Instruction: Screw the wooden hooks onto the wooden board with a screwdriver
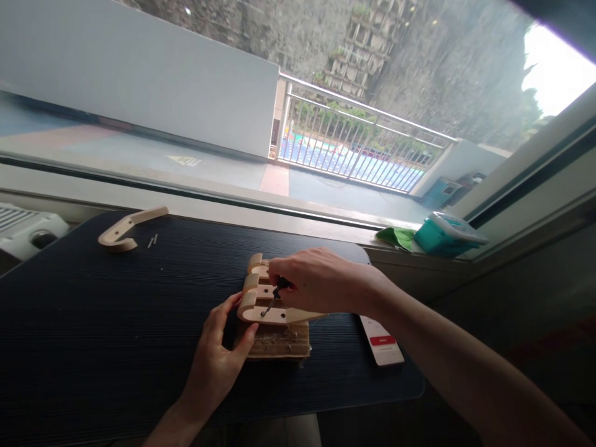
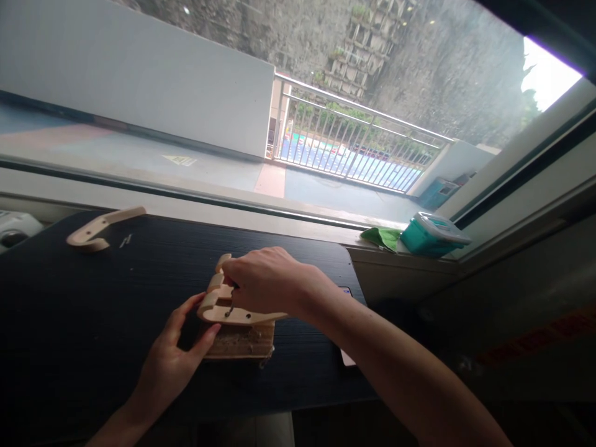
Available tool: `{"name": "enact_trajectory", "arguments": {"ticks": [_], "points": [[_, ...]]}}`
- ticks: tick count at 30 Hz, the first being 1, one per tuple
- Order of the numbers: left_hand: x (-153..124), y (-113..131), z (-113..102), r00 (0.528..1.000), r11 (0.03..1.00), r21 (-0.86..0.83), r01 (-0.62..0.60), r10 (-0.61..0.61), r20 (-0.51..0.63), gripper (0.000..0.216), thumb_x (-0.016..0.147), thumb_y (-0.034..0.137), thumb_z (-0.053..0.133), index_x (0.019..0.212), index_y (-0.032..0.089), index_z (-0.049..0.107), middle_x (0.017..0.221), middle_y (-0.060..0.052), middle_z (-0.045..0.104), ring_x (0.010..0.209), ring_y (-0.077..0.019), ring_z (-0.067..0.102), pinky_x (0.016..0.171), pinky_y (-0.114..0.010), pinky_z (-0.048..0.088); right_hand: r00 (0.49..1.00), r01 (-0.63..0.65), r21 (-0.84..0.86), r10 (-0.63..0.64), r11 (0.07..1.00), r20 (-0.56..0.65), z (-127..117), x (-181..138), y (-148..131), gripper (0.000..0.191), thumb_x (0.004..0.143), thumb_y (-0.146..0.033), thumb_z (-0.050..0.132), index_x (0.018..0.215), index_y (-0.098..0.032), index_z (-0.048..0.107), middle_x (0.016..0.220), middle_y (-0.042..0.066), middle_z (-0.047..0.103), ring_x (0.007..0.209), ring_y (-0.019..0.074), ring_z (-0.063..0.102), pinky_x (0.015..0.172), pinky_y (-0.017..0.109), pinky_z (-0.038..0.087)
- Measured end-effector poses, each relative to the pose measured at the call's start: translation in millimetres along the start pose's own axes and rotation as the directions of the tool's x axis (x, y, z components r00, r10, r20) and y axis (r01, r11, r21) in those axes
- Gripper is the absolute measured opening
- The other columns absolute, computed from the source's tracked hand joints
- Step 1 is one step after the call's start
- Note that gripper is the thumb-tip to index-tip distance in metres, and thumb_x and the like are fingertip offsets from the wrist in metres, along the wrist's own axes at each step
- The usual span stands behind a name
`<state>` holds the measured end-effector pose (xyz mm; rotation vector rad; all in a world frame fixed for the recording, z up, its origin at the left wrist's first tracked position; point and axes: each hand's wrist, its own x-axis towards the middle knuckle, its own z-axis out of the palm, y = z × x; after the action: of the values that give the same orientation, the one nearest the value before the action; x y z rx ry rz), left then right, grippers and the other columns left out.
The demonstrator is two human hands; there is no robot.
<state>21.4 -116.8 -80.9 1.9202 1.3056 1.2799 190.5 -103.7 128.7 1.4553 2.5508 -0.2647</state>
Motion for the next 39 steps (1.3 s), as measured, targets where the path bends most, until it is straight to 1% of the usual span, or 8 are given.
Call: {"name": "enact_trajectory", "arguments": {"ticks": [11,21,25,28,31,33,35,39], "points": [[2,1,0,0.999,0.999,0.009,-0.053,0.053,-0.007,0.042,0.08,0.036,0.058,0.119,0.022,0.049,0.11,-0.006,0.06,0.101,-0.0213,0.06,0.092,-0.034,0.049,1.0,0.009,-0.015,-0.008,1.0,0.013,-1,0,-1,0.023,0.087,-0.032,0.041,0.088,-0.018,0.058,0.078,0.004,0.066,0.065,0.0145,0.056,0.052,0.027,0.025],[2,1,0,1.0,1.0,-0.001,0.005,-0.005,0.017,0.041,0.08,0.038,0.057,0.117,0.023,0.051,0.11,-0.006,0.061,0.101,-0.0227,0.06,0.091,-0.037,0.049,0.999,0.009,-0.046,-0.007,0.999,0.042,-1,4,-8,0.02,0.087,-0.034,0.044,0.089,-0.017,0.056,0.082,0.005,0.066,0.07,0.0147,0.059,0.053,0.026,0.028],[1,3,-9,1.0,1.0,0.011,-0.014,0.014,0.026,0.04,0.081,0.033,0.056,0.119,0.022,0.049,0.112,-0.006,0.06,0.103,-0.0222,0.059,0.091,-0.037,0.049,0.999,0.031,-0.049,-0.029,0.998,0.042,-4,6,-12,0.022,0.087,-0.035,0.044,0.087,-0.018,0.058,0.084,0.005,0.067,0.071,0.0151,0.059,0.054,0.026,0.029],[0,7,-25,0.99,0.989,0.082,-0.12,0.125,-0.059,0.034,0.082,0.027,0.055,0.115,0.023,0.051,0.11,-0.006,0.059,0.103,-0.0226,0.058,0.093,-0.04,0.047,0.999,0.042,-0.073,-0.039,0.996,0.037,-6,8,-15,0.021,0.087,-0.034,0.044,0.089,-0.019,0.06,0.083,0.005,0.068,0.072,0.0156,0.06,0.054,0.026,0.029],[-4,14,-39,0.941,0.936,0.193,-0.293,0.318,-0.117,0.028,0.081,0.018,0.056,0.108,0.024,0.055,0.103,-0.005,0.059,0.101,-0.0232,0.056,0.098,-0.046,0.041,0.998,0.044,-0.1,-0.04,0.994,0.04,-6,11,-18,0.021,0.086,-0.032,0.046,0.093,-0.02,0.061,0.083,0.005,0.068,0.072,0.0159,0.06,0.054,0.026,0.03],[-8,19,-42,0.907,0.893,0.216,-0.395,0.417,-0.063,0.03,0.079,0.013,0.056,0.107,0.024,0.056,0.099,-0.004,0.06,0.099,-0.0224,0.056,0.099,-0.045,0.04,0.998,0.045,-0.106,-0.041,0.993,0.036,-6,12,-19,0.022,0.086,-0.032,0.045,0.095,-0.02,0.061,0.083,0.005,0.069,0.072,0.0163,0.06,0.054,0.026,0.03],[-12,23,-40,0.883,0.859,0.223,-0.462,0.469,0.02,0.033,0.079,0.011,0.055,0.11,0.022,0.055,0.099,-0.004,0.063,0.098,-0.0216,0.057,0.095,-0.041,0.042,0.999,0.043,-0.108,-0.04,0.993,0.03,-5,13,-20,0.024,0.085,-0.033,0.045,0.095,-0.02,0.062,0.084,0.006,0.069,0.072,0.0167,0.061,0.055,0.026,0.03],[-17,26,-30,0.88,0.827,0.302,-0.474,0.457,0.127,0.032,0.082,0.014,0.052,0.113,0.018,0.055,0.102,-0.007,0.066,0.093,-0.0211,0.058,0.083,-0.036,0.045,0.999,0.037,-0.082,-0.036,0.996,0.013,-3,10,-20,0.026,0.088,-0.037,0.042,0.094,-0.021,0.062,0.085,0.004,0.069,0.074,0.0166,0.061,0.057,0.027,0.03]]}}
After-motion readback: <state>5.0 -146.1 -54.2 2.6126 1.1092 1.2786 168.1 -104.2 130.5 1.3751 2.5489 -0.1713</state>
